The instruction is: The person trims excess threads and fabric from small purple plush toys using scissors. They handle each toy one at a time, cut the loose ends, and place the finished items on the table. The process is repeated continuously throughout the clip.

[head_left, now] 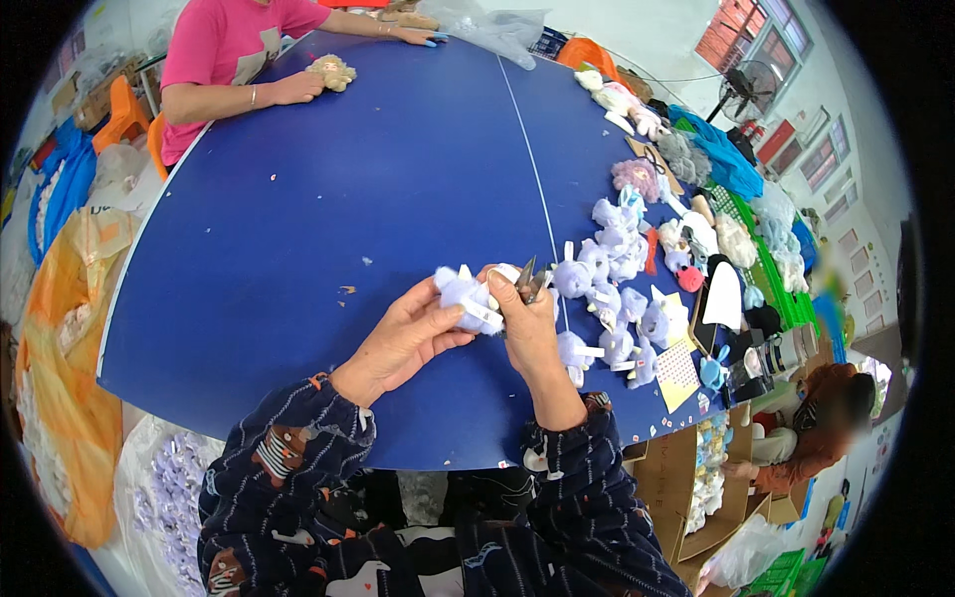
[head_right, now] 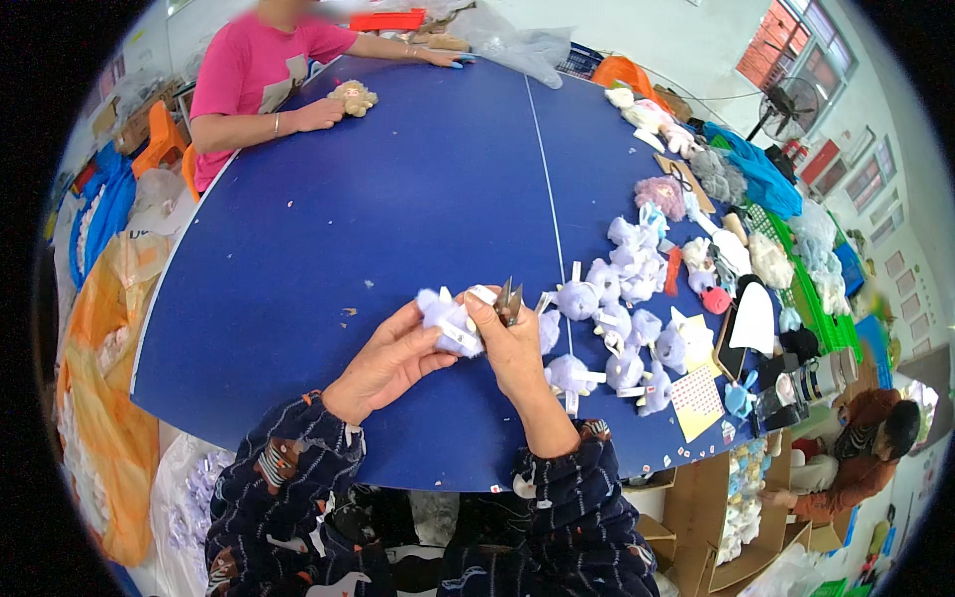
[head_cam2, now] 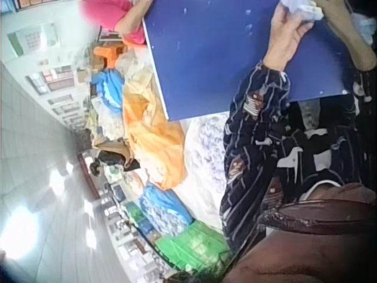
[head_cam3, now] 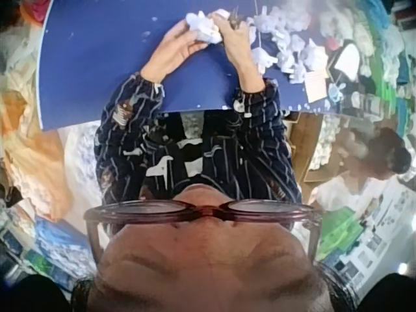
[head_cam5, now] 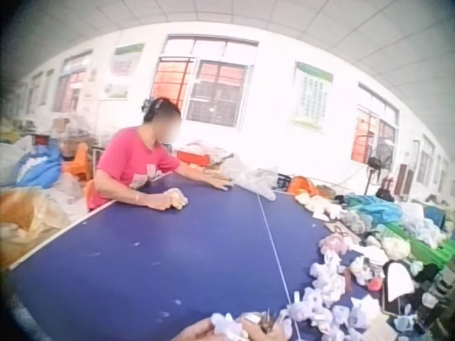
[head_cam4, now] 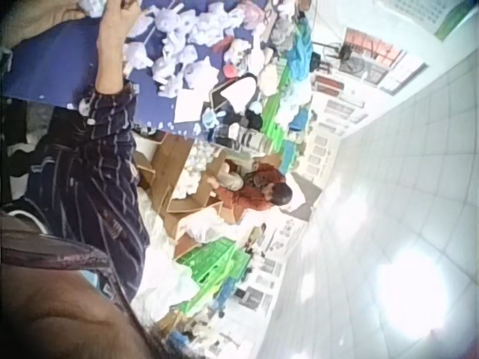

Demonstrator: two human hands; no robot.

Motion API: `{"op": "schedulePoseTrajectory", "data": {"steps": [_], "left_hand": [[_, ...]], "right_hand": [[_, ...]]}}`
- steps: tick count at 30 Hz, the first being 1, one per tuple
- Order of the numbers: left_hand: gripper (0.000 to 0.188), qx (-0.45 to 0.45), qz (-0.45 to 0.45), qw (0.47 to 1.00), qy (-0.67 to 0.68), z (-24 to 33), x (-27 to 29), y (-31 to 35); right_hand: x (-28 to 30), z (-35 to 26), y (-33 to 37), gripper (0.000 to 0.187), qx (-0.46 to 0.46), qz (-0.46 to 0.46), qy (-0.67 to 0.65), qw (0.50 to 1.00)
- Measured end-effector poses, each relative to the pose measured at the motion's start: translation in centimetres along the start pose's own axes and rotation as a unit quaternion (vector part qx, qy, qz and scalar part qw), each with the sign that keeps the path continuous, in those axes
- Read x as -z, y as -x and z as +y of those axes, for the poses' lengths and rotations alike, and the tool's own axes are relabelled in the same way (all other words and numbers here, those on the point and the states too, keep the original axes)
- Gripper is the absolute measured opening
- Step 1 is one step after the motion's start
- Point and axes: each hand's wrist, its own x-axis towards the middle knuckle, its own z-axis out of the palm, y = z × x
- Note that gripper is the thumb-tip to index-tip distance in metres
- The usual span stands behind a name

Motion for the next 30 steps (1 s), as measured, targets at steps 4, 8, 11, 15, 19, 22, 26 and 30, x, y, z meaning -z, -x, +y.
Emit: {"op": "schedulePoseTrajectory", "data": {"steps": [4, 8, 11, 15, 19, 22, 26, 30], "left_hand": [[0.04, -0.027, 0.015, 0.999, -0.013, -0.1, 0.1, 0.3], [0.04, -0.067, 0.043, 0.997, -0.01, 0.5, -0.2, 0.2], [0.04, -0.074, 0.054, 0.996, -0.01, 0.7, 0.2, 0.0], [0.04, -0.093, 0.062, 0.992, -0.053, 0.8, 0.2, 0.2], [0.034, -0.09, 0.062, 0.991, -0.077, 0.4, 0.2, 0.1], [0.031, -0.068, 0.062, 0.994, -0.058, 0.4, 0.2, 0.1], [0.032, -0.048, 0.06, 0.996, -0.042, 0.3, 0.6, 0.1], [0.032, -0.021, 0.044, 0.999, 0.008, 0.3, 1.1, 0.1]], "right_hand": [[-0.3, 0.5, 0.1, 0.029, -0.008, 0.009, -0.029, 0.999], [0.2, -1.1, 0.2, 0.033, 0.008, 0.038, -0.047, 0.998], [0.5, -1.7, 0.6, 0.028, 0.015, 0.038, 0.099, 0.994], [-0.1, -0.9, 0.5, 0.02, 0.102, -0.032, 0.201, 0.974], [0.5, -0.3, 0.3, 0.023, 0.118, -0.021, 0.249, 0.961], [0.5, -1.2, 0.6, 0.021, 0.037, -0.038, 0.214, 0.975], [0.6, -0.9, 0.4, 0.022, -0.044, -0.101, 0.051, 0.993], [0.3, -0.2, 0.5, 0.021, -0.1, -0.124, -0.096, 0.982]]}}
